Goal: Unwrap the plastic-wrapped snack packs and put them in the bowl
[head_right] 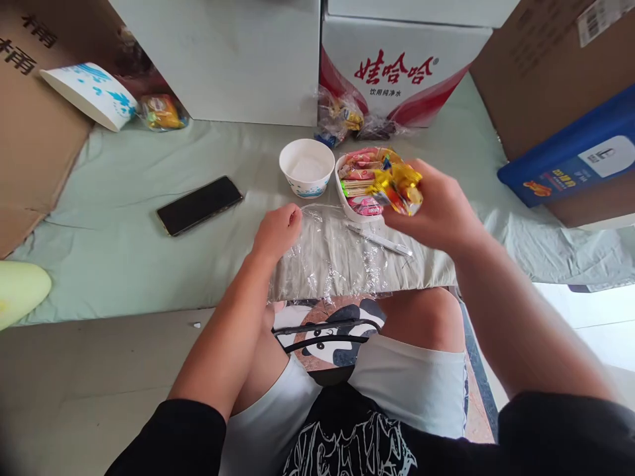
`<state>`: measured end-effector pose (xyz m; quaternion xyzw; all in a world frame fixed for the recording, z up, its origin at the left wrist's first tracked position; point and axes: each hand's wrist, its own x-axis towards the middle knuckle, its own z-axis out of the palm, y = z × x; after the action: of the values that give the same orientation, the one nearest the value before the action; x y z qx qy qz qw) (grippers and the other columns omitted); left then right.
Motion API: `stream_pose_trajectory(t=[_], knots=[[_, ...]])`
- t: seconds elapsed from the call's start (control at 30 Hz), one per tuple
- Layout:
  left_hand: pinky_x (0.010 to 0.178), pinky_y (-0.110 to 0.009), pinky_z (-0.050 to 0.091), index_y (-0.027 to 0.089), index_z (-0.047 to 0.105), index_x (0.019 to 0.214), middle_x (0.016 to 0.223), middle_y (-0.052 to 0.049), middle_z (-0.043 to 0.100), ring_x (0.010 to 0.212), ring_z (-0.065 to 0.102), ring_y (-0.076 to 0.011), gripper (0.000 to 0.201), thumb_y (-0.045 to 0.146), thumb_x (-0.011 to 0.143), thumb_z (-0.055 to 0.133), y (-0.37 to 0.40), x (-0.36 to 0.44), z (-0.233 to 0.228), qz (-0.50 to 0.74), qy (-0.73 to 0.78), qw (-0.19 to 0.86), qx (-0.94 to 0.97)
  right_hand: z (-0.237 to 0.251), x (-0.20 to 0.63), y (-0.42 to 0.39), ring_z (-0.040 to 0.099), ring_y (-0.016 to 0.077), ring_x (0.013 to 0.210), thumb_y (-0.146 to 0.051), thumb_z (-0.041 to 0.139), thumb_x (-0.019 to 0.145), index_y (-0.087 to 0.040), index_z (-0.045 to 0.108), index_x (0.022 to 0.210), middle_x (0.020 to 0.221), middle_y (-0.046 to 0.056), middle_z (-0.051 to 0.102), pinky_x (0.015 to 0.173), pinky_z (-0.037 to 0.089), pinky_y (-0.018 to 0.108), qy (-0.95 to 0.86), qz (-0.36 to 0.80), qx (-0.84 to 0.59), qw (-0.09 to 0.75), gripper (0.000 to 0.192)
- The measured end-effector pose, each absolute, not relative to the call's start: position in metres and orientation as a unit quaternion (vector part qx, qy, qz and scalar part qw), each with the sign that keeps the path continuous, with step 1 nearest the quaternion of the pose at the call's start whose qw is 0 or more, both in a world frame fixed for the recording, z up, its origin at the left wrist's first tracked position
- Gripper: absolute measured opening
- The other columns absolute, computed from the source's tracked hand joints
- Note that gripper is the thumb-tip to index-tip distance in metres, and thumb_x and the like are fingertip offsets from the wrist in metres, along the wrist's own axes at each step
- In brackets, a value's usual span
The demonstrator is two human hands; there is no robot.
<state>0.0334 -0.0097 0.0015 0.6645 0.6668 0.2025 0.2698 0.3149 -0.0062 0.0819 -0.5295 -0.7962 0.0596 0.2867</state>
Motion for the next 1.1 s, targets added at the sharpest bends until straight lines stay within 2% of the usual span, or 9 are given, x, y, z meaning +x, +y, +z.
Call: stream_pose_trajectory(t=[0.1, 0.13, 0.23, 0.3, 0.43, 0.57, 0.67, 0.77, 1.1], knots=[[0.065, -0.033, 0.033, 0.024, 0.060, 0.078, 0.074, -0.006, 0.068, 0.071, 0.061, -0.0241, 0.027, 0.021, 0.099, 0.044, -0.009, 0.038, 0.003, 0.189, 0.668, 0.264, 0.670, 0.090, 0.310, 0.049, 0.071, 0.0219, 0.093, -0.048, 0.068, 0.083, -0.016, 0.071, 0.113, 0.097, 0.008, 0.073, 0.078, 0.049, 0.038, -0.849, 0.038, -0.515, 0.115, 0.044], [0.066, -0.034, 0.033, 0.024, 0.062, 0.080, 0.075, -0.007, 0.069, 0.071, 0.061, -0.0241, 0.027, 0.021, 0.100, 0.044, -0.009, 0.039, 0.003, 0.185, 0.667, 0.264, 0.672, 0.089, 0.306, 0.063, 0.072, 0.0276, 0.102, -0.046, 0.069, 0.083, -0.017, 0.069, 0.126, 0.106, 0.011, 0.076, 0.088, 0.050, 0.044, -0.848, 0.040, -0.525, 0.061, 0.051], [0.065, -0.033, 0.032, 0.024, 0.064, 0.085, 0.080, -0.007, 0.071, 0.073, 0.062, -0.0235, 0.027, 0.022, 0.101, 0.042, -0.009, 0.042, 0.002, 0.179, 0.658, 0.273, 0.678, 0.081, 0.296, 0.084, 0.054, 0.0458, 0.140, -0.035, 0.074, 0.081, -0.026, 0.049, 0.155, 0.150, 0.019, 0.061, 0.113, 0.036, 0.069, -0.840, 0.029, -0.540, -0.050, 0.079], [0.064, -0.033, 0.031, 0.023, 0.064, 0.087, 0.080, -0.007, 0.071, 0.074, 0.062, -0.0230, 0.028, 0.023, 0.102, 0.040, -0.009, 0.042, 0.002, 0.177, 0.653, 0.279, 0.681, 0.075, 0.294, 0.085, 0.040, 0.0467, 0.151, -0.034, 0.067, 0.086, -0.030, 0.041, 0.161, 0.166, 0.015, 0.045, 0.118, 0.031, 0.073, -0.850, 0.024, -0.520, -0.077, 0.080], [0.064, -0.033, 0.032, 0.023, 0.064, 0.087, 0.079, -0.006, 0.071, 0.074, 0.062, -0.0220, 0.028, 0.025, 0.103, 0.041, -0.008, 0.042, 0.003, 0.178, 0.645, 0.291, 0.684, 0.060, 0.295, 0.081, 0.035, 0.0400, 0.155, -0.042, 0.041, 0.100, -0.027, 0.036, 0.164, 0.171, 0.008, 0.038, 0.122, 0.028, 0.070, -0.859, 0.031, -0.501, -0.096, 0.065], [0.066, -0.032, 0.036, 0.023, 0.063, 0.086, 0.075, -0.005, 0.069, 0.072, 0.062, -0.0212, 0.027, 0.026, 0.103, 0.042, -0.009, 0.042, 0.004, 0.184, 0.635, 0.317, 0.680, 0.049, 0.295, 0.086, 0.043, 0.0396, 0.149, -0.044, 0.035, 0.103, -0.032, 0.042, 0.161, 0.165, 0.007, 0.048, 0.115, 0.034, 0.068, -0.851, 0.022, -0.523, -0.045, 0.060], [0.067, -0.032, 0.038, 0.023, 0.062, 0.085, 0.073, -0.004, 0.068, 0.070, 0.062, -0.0205, 0.026, 0.026, 0.103, 0.043, -0.009, 0.042, 0.004, 0.196, 0.629, 0.329, 0.677, 0.050, 0.295, 0.092, 0.056, 0.0401, 0.131, -0.044, 0.040, 0.101, -0.031, 0.061, 0.146, 0.146, 0.012, 0.063, 0.105, 0.045, 0.061, -0.847, -0.001, -0.531, 0.024, 0.052], [0.067, -0.032, 0.038, 0.023, 0.062, 0.084, 0.072, -0.004, 0.068, 0.070, 0.062, -0.0205, 0.026, 0.026, 0.103, 0.044, -0.010, 0.042, 0.003, 0.204, 0.627, 0.324, 0.678, 0.053, 0.296, 0.098, 0.063, 0.0388, 0.116, -0.040, 0.048, 0.097, -0.028, 0.074, 0.127, 0.123, 0.015, 0.070, 0.095, 0.049, 0.053, -0.844, -0.014, -0.532, 0.066, 0.042], [0.067, -0.032, 0.039, 0.024, 0.055, 0.077, 0.072, -0.003, 0.068, 0.066, 0.059, -0.0192, 0.026, 0.025, 0.101, 0.045, -0.011, 0.041, 0.006, 0.219, 0.616, 0.343, 0.675, 0.050, 0.301, 0.110, 0.065, 0.0280, 0.088, -0.038, 0.065, 0.087, -0.026, 0.076, 0.101, 0.099, 0.010, 0.074, 0.067, 0.041, 0.037, -0.841, 0.015, -0.537, 0.063, 0.022]])
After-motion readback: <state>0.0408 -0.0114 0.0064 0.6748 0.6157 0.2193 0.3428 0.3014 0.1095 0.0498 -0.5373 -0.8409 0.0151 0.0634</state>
